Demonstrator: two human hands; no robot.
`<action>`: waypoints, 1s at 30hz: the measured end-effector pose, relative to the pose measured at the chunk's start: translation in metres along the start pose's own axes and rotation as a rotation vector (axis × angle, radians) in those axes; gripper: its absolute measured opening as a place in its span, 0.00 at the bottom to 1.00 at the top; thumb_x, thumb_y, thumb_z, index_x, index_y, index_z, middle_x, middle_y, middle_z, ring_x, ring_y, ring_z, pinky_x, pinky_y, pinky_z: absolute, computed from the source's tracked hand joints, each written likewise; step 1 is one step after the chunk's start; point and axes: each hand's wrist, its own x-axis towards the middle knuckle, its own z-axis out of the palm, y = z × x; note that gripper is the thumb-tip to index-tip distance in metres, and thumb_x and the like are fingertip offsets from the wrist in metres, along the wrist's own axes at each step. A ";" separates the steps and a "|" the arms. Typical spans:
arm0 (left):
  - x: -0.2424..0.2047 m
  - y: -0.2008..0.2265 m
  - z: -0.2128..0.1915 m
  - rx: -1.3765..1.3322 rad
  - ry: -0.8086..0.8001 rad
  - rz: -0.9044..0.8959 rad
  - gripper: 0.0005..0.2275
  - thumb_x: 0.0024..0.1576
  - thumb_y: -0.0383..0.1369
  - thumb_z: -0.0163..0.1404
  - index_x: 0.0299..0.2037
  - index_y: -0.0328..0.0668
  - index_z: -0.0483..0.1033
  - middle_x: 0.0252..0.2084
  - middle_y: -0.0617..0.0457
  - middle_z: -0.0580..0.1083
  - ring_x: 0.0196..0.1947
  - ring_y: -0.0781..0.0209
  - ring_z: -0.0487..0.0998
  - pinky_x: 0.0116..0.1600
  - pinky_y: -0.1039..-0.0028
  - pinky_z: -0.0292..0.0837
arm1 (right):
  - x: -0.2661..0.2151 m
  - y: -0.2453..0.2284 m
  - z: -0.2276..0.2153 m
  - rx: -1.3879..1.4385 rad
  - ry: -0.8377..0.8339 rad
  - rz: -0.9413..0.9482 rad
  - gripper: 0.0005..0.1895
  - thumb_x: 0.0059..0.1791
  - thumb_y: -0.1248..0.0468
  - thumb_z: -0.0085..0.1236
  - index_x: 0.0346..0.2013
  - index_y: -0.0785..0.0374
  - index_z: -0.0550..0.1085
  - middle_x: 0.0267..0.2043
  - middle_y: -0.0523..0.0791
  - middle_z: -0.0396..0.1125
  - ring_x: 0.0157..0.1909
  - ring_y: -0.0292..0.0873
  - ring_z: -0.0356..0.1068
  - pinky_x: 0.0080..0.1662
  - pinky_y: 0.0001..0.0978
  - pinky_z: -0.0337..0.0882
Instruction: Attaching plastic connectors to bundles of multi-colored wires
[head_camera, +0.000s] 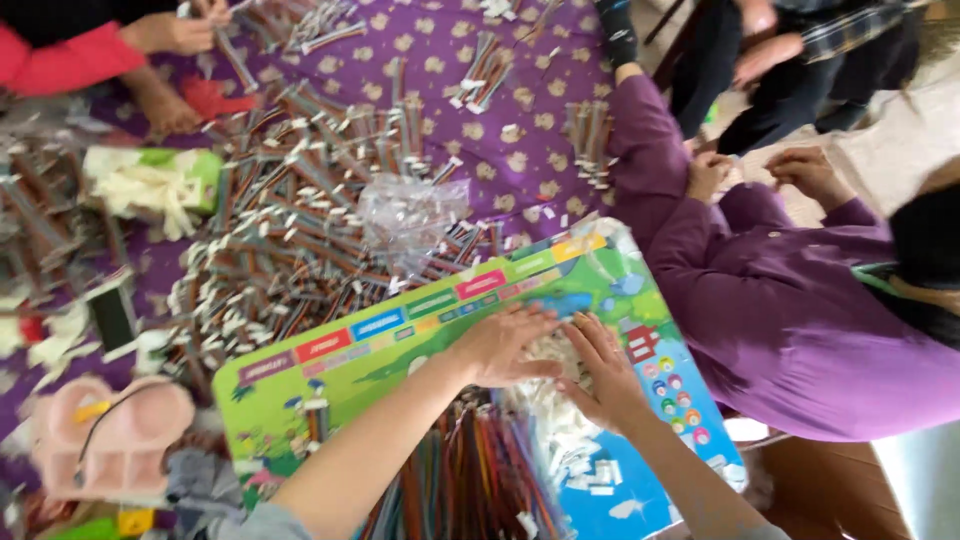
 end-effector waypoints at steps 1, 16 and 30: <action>-0.003 -0.001 -0.002 -0.028 -0.028 0.022 0.40 0.53 0.68 0.32 0.61 0.41 0.68 0.64 0.42 0.66 0.69 0.46 0.58 0.73 0.58 0.47 | -0.003 -0.001 0.002 0.038 0.019 -0.027 0.41 0.43 0.42 0.55 0.65 0.59 0.62 0.65 0.54 0.56 0.69 0.63 0.51 0.65 0.53 0.51; -0.064 0.041 -0.026 -0.048 -0.040 -0.074 0.42 0.46 0.66 0.24 0.63 0.47 0.63 0.69 0.48 0.59 0.70 0.47 0.51 0.70 0.52 0.40 | -0.014 -0.023 0.019 0.014 0.070 0.016 0.20 0.51 0.56 0.47 0.55 0.59 0.70 0.58 0.47 0.61 0.63 0.53 0.57 0.59 0.52 0.57; -0.264 0.085 0.010 -0.526 0.546 -0.403 0.25 0.52 0.51 0.48 0.55 0.47 0.75 0.59 0.53 0.74 0.62 0.57 0.72 0.64 0.64 0.66 | 0.001 -0.032 0.008 -0.120 -0.029 0.197 0.13 0.54 0.59 0.45 0.28 0.59 0.72 0.22 0.41 0.64 0.20 0.39 0.63 0.22 0.31 0.61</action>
